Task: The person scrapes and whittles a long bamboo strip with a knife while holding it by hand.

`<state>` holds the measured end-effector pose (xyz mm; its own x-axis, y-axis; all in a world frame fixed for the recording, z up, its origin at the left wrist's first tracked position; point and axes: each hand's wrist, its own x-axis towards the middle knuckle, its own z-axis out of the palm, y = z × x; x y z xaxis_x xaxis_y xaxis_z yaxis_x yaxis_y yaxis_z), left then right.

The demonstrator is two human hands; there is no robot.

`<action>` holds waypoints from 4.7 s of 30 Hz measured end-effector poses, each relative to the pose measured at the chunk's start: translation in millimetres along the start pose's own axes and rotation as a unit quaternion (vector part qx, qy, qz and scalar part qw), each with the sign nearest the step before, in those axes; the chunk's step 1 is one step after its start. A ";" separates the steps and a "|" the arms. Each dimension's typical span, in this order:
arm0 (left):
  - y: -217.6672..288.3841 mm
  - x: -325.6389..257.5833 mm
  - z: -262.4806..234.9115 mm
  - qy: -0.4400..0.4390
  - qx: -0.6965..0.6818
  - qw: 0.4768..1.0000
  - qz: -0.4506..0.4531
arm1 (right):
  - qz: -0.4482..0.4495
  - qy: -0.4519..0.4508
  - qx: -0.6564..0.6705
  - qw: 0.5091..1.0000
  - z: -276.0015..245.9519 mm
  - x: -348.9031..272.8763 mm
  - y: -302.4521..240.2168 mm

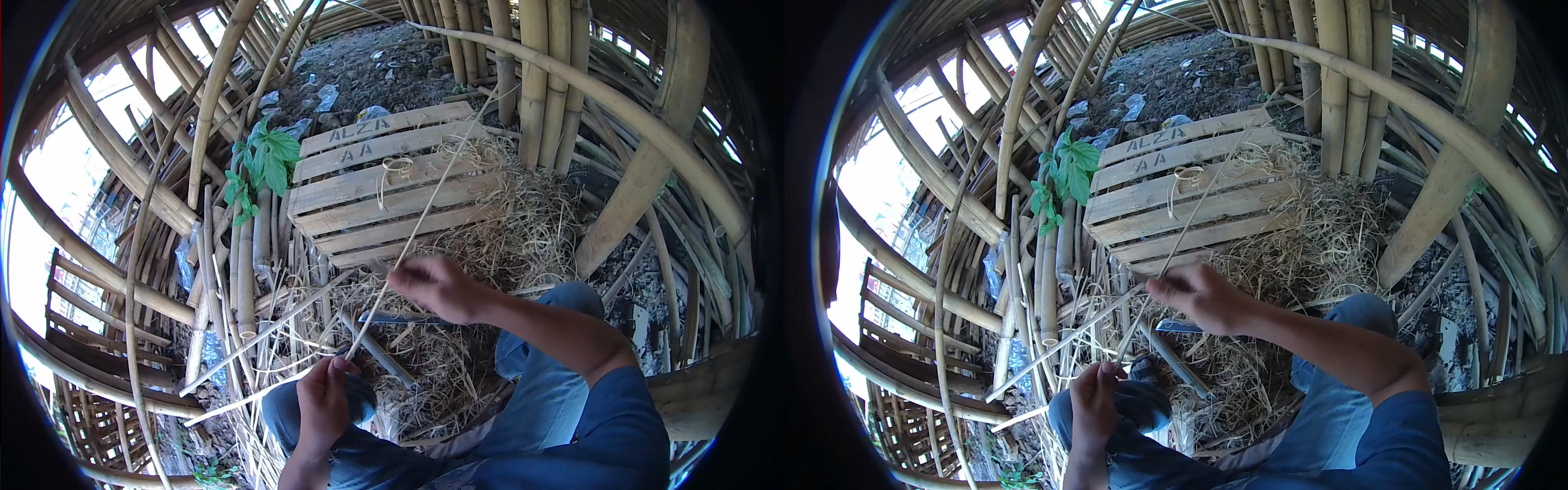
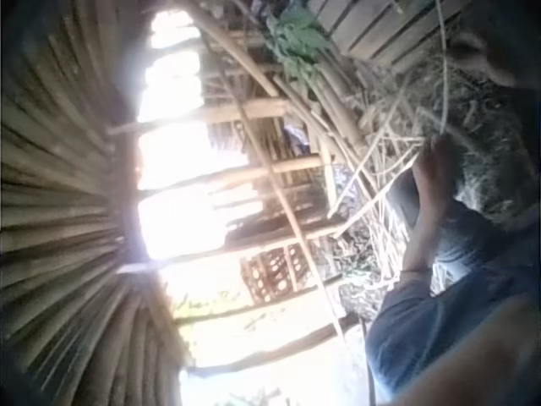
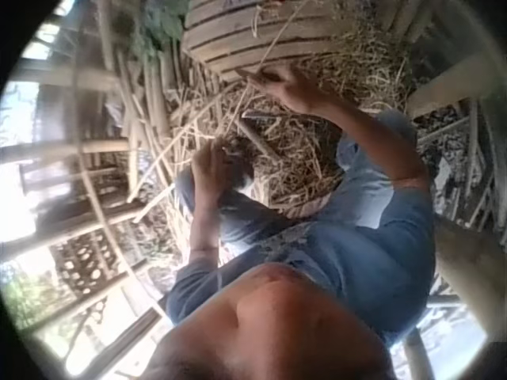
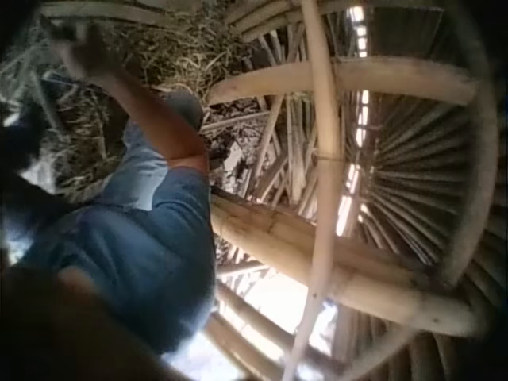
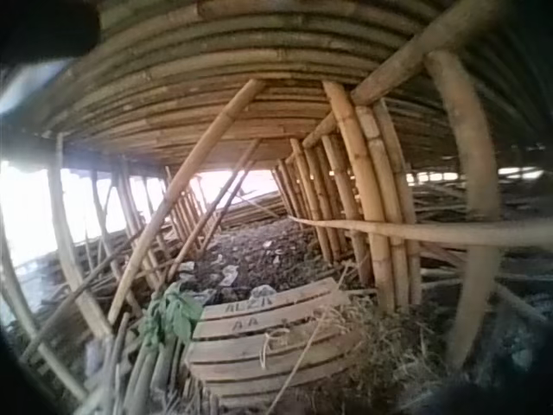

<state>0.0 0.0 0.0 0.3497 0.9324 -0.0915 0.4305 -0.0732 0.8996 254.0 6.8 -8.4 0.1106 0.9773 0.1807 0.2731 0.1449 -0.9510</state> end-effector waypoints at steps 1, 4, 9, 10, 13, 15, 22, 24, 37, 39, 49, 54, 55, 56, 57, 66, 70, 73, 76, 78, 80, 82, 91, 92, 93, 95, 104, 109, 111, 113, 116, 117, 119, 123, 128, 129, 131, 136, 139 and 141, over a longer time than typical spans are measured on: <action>-0.7 0.8 0.4 -0.002 -0.031 1.000 -0.002 | 0.052 -0.088 0.099 0.990 2.1 -1.2 -3.7; -1.4 2.7 -6.2 -0.008 -0.042 0.999 0.004 | 0.132 -0.194 0.247 0.940 -1.1 -0.2 -16.1; 1.0 2.3 -6.8 -0.035 -0.033 0.999 -0.015 | 0.181 -0.235 0.296 0.908 -19.2 7.9 -3.1; 0.2 2.4 -4.8 -0.030 -0.035 0.999 -0.003 | 0.178 -0.229 0.286 0.913 -19.6 8.0 -3.2; 0.8 2.5 -0.9 -0.021 -0.048 0.999 0.001 | 0.186 -0.200 0.229 0.934 -26.8 11.3 -11.2; 1.4 2.9 -0.5 -0.019 -0.059 0.998 -0.004 | 0.195 -0.190 0.221 0.936 -29.6 10.7 -18.5; 8.8 2.3 -0.1 -0.029 -0.061 0.997 -0.026 | 0.202 -0.084 0.147 0.965 -43.1 11.1 -33.3; 8.9 1.8 0.2 -0.029 -0.067 0.997 -0.028 | 0.177 -0.068 0.123 0.974 -58.8 14.7 -30.4; 8.7 -0.6 2.5 -0.037 -0.058 0.997 -0.020 | 0.198 0.006 0.131 0.971 -85.5 17.4 -23.9; 8.3 -0.9 2.6 -0.041 -0.059 0.997 -0.025 | 0.200 0.040 0.105 0.973 -93.1 17.3 -19.2; 4.1 -3.9 2.1 -0.059 -0.047 0.997 -0.029 | 0.184 0.117 0.107 0.970 -121.8 17.3 -13.9; 3.1 -9.0 -0.4 -0.067 -0.019 0.997 -0.045 | 0.183 0.201 0.101 0.957 -159.6 12.5 -5.9; 2.3 -10.5 -1.6 -0.078 -0.019 0.995 -0.054 | 0.183 0.204 0.101 0.956 -167.8 10.4 -1.7; 1.1 -11.6 -2.6 -0.090 -0.020 0.994 -0.063 | 0.183 0.208 0.123 0.953 -175.1 8.2 3.1; -1.4 -13.5 -3.9 -0.092 -0.019 0.994 -0.062 | 0.183 0.210 0.146 0.949 -179.5 6.3 7.0; -8.6 -21.7 -8.4 -0.112 -0.018 0.991 -0.067 | 0.182 0.283 0.167 0.927 -233.4 -8.5 40.6; -16.4 -23.5 -15.8 -0.081 -0.039 0.993 -0.082 | 0.142 0.397 0.205 0.883 -287.4 -27.0 72.2; -20.1 -22.0 -26.9 -0.037 -0.062 0.994 -0.086 | 0.155 0.455 0.093 0.872 -246.6 -16.2 77.3; -15.3 -12.8 -28.4 -0.031 -0.080 0.993 -0.081 | 0.105 0.384 0.073 0.914 -208.0 -2.4 52.9; -4.9 -6.2 -25.0 -0.037 -0.094 0.992 -0.073 | 0.061 0.336 0.012 0.940 -180.1 5.6 33.3; 3.8 -0.9 -18.1 -0.017 -0.103 0.993 -0.057 | 0.035 0.273 -0.066 0.959 -135.2 13.0 22.1; 3.2 6.4 -17.4 -0.013 -0.122 0.991 -0.061 | 0.023 0.172 -0.163 0.971 -84.6 8.9 4.1; 0.2 6.8 -0.4 0.013 -0.117 0.993 -0.027 | -0.194 0.037 -0.255 0.947 55.4 -32.6 -13.0; -1.1 6.0 0.1 0.014 -0.116 0.993 -0.028 | -0.213 0.047 -0.285 0.933 57.4 -32.0 -11.5; -2.0 6.1 -0.1 0.020 -0.095 0.995 -0.016 | -0.231 0.058 -0.315 0.919 58.5 -30.8 -11.3; -1.3 5.8 -1.4 0.027 -0.073 0.997 -0.003 | -0.217 0.075 -0.339 0.912 53.1 -23.0 -13.8; 7.8 3.7 -1.1 0.071 0.008 0.997 0.003 | -0.198 0.120 -0.411 0.882 40.6 -2.1 -9.9; 7.2 -4.2 -0.1 0.080 0.066 0.993 0.048 | -0.108 0.176 -0.450 0.869 1.0 20.3 -7.5; 2.8 -7.9 4.6 0.103 0.054 0.989 0.090 | -0.116 0.270 -0.488 0.822 -18.5 28.1 -3.2; 2.8 -13.0 3.6 0.094 0.071 0.988 0.097 | -0.103 0.289 -0.500 0.810 -35.0 31.0 2.3; 2.3 -17.4 3.3 0.075 0.098 0.986 0.113 | -0.074 0.314 -0.513 0.796 -54.8 33.4 6.7; 1.2 -19.5 2.7 0.076 0.105 0.984 0.125 | -0.059 0.320 -0.513 0.794 -59.6 34.3 7.3; -1.4 -23.3 1.4 0.071 0.112 0.984 0.121 | -0.037 0.330 -0.519 0.788 -69.3 37.4 9.4; 1.3 -30.5 1.6 0.069 0.131 0.981 0.123 | 0.033 0.350 -0.518 0.780 -96.4 43.9 11.2; 0.0 -36.1 1.6 0.064 0.140 0.979 0.131 | 0.158 0.381 -0.510 0.755 -138.9 50.8 16.3; -0.8 -37.1 0.3 0.033 0.148 0.981 0.118 | 0.160 0.384 -0.511 0.752 -153.5 51.2 21.3; -3.2 -39.8 -1.3 -0.001 0.155 0.982 0.105 | 0.270 0.377 -0.473 0.750 -191.8 50.5 46.5; -11.8 -28.5 -13.8 0.039 0.037 0.998 0.018 | 0.359 0.433 -0.418 0.713 -252.2 20.2 107.0; -13.1 -16.9 -23.7 0.003 -0.011 1.000 -0.019 | 0.290 0.420 -0.419 0.751 -198.0 29.0 54.1; -17.9 -9.9 -25.5 -0.029 -0.024 0.999 -0.022 | 0.121 0.411 -0.409 0.806 -151.8 24.9 26.1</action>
<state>-32.4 1.1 -4.3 0.3790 0.9125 -0.1539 0.4063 -0.0147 0.9136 408.9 11.5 9.4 0.7581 0.4814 0.4400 0.6507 -0.5128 -0.5600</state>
